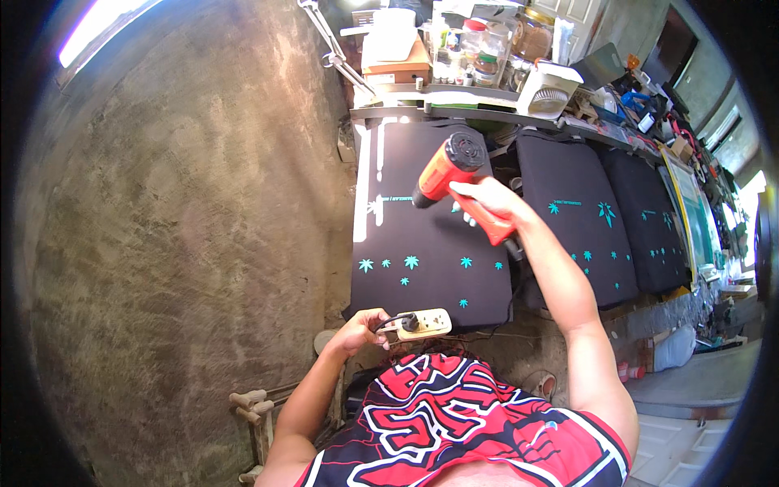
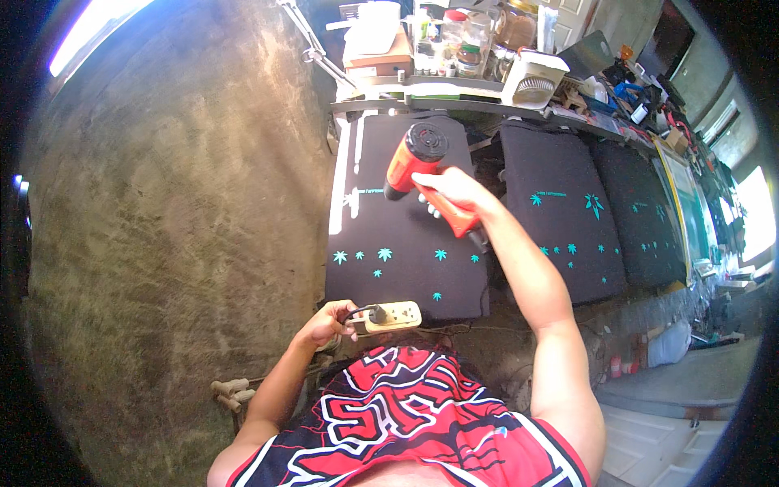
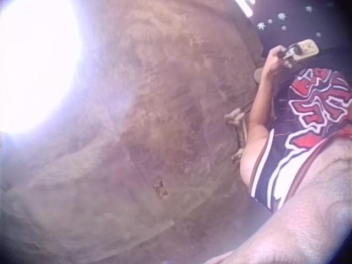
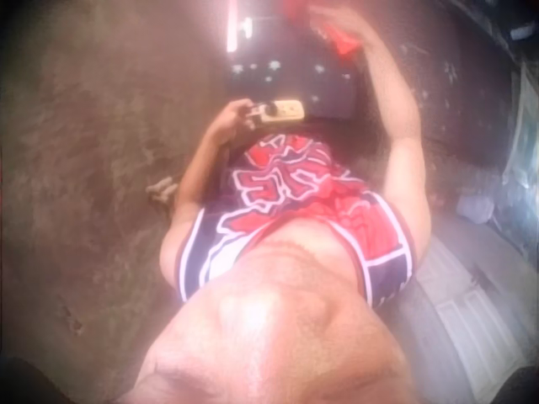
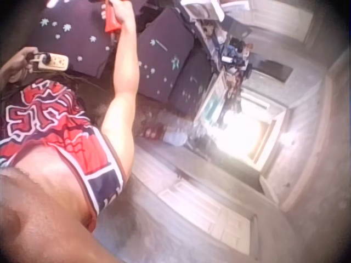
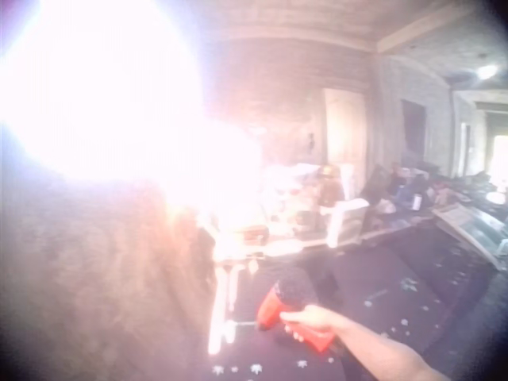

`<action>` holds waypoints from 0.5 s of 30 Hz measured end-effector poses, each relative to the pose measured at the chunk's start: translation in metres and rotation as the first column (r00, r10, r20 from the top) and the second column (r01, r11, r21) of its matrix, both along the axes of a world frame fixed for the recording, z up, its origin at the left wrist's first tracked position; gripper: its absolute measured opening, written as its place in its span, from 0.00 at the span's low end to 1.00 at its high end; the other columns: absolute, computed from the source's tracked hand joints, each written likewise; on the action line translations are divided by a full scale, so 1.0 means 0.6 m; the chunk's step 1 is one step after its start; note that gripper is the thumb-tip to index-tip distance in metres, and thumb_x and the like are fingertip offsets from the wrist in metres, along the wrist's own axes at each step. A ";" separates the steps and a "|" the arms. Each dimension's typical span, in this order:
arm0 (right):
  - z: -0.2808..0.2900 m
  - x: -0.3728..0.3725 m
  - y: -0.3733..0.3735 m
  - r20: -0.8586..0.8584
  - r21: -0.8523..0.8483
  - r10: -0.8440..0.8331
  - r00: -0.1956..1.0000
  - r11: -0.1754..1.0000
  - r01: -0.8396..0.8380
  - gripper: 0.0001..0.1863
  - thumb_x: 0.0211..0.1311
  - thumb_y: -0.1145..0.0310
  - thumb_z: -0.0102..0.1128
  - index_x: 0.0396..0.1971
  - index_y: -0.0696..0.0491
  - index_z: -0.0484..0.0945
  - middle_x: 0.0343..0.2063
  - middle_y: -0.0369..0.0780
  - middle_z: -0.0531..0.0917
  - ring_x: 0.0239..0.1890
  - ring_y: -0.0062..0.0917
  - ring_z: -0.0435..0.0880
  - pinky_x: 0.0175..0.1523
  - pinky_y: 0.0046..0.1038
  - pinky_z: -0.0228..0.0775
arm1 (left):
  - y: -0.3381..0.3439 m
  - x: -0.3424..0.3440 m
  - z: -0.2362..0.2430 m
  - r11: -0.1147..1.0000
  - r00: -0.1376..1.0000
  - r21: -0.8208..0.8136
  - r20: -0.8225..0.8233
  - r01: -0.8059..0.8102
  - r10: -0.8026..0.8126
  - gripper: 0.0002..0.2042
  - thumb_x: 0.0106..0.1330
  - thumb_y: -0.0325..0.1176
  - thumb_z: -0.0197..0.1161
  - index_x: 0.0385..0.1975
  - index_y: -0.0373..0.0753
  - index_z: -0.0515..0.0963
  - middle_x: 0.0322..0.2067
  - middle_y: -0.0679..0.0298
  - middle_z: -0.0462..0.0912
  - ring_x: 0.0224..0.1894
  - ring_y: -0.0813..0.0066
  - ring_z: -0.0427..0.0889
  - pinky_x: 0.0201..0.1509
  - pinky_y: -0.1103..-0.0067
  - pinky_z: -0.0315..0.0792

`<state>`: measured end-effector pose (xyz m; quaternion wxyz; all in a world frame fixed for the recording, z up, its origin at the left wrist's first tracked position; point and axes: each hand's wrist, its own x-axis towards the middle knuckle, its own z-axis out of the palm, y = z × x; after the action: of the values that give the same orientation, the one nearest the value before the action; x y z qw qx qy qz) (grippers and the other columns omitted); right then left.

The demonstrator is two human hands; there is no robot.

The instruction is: The person uses a red heat gun to dry teal palm tree designs on three black t-shirts laid out on a workbench. Then the person picks up a screen printing frame with teal ink and uses a squeegee to spread the ink evenly across the screen.

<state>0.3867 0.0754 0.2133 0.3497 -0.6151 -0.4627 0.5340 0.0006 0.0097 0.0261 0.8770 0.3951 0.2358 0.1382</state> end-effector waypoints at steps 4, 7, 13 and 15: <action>-0.022 -0.062 0.047 -0.087 0.039 -0.021 0.996 0.999 0.025 0.21 0.68 0.51 0.63 0.37 0.57 0.80 0.25 0.38 0.82 0.23 0.22 0.83 0.27 0.24 0.76 | 0.004 -0.012 -0.003 0.999 0.999 -0.021 0.008 -0.037 0.037 0.18 0.46 0.09 0.64 0.36 0.36 0.76 0.36 0.64 0.84 0.35 0.71 0.85 0.41 0.74 0.82; -0.030 -0.087 0.071 -0.089 0.036 0.023 0.996 0.999 -0.020 0.21 0.68 0.51 0.63 0.37 0.57 0.80 0.24 0.37 0.81 0.22 0.22 0.82 0.26 0.25 0.76 | 0.005 -0.024 -0.006 0.998 0.999 -0.036 -0.001 -0.053 0.053 0.18 0.47 0.08 0.64 0.36 0.36 0.76 0.36 0.64 0.84 0.36 0.70 0.85 0.41 0.73 0.82; -0.048 -0.125 0.083 -0.085 -0.049 0.035 0.996 0.998 -0.040 0.22 0.67 0.50 0.64 0.37 0.59 0.81 0.24 0.38 0.82 0.20 0.24 0.82 0.25 0.26 0.76 | -0.004 -0.059 -0.024 0.999 0.999 -0.016 -0.017 -0.035 0.035 0.17 0.49 0.10 0.64 0.38 0.33 0.77 0.38 0.61 0.84 0.36 0.68 0.85 0.43 0.71 0.82; -0.051 -0.131 0.084 -0.058 -0.041 0.036 0.998 0.998 -0.039 0.23 0.66 0.51 0.65 0.35 0.60 0.80 0.24 0.39 0.82 0.20 0.24 0.83 0.25 0.26 0.76 | -0.005 -0.068 -0.028 0.998 0.999 -0.033 -0.012 -0.048 0.048 0.17 0.49 0.10 0.64 0.38 0.34 0.77 0.38 0.61 0.84 0.36 0.68 0.85 0.43 0.71 0.82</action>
<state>0.3083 0.1260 0.1825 0.3396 -0.5981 -0.4528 0.5674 -0.0403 0.0066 0.0092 0.8786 0.3755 0.2523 0.1532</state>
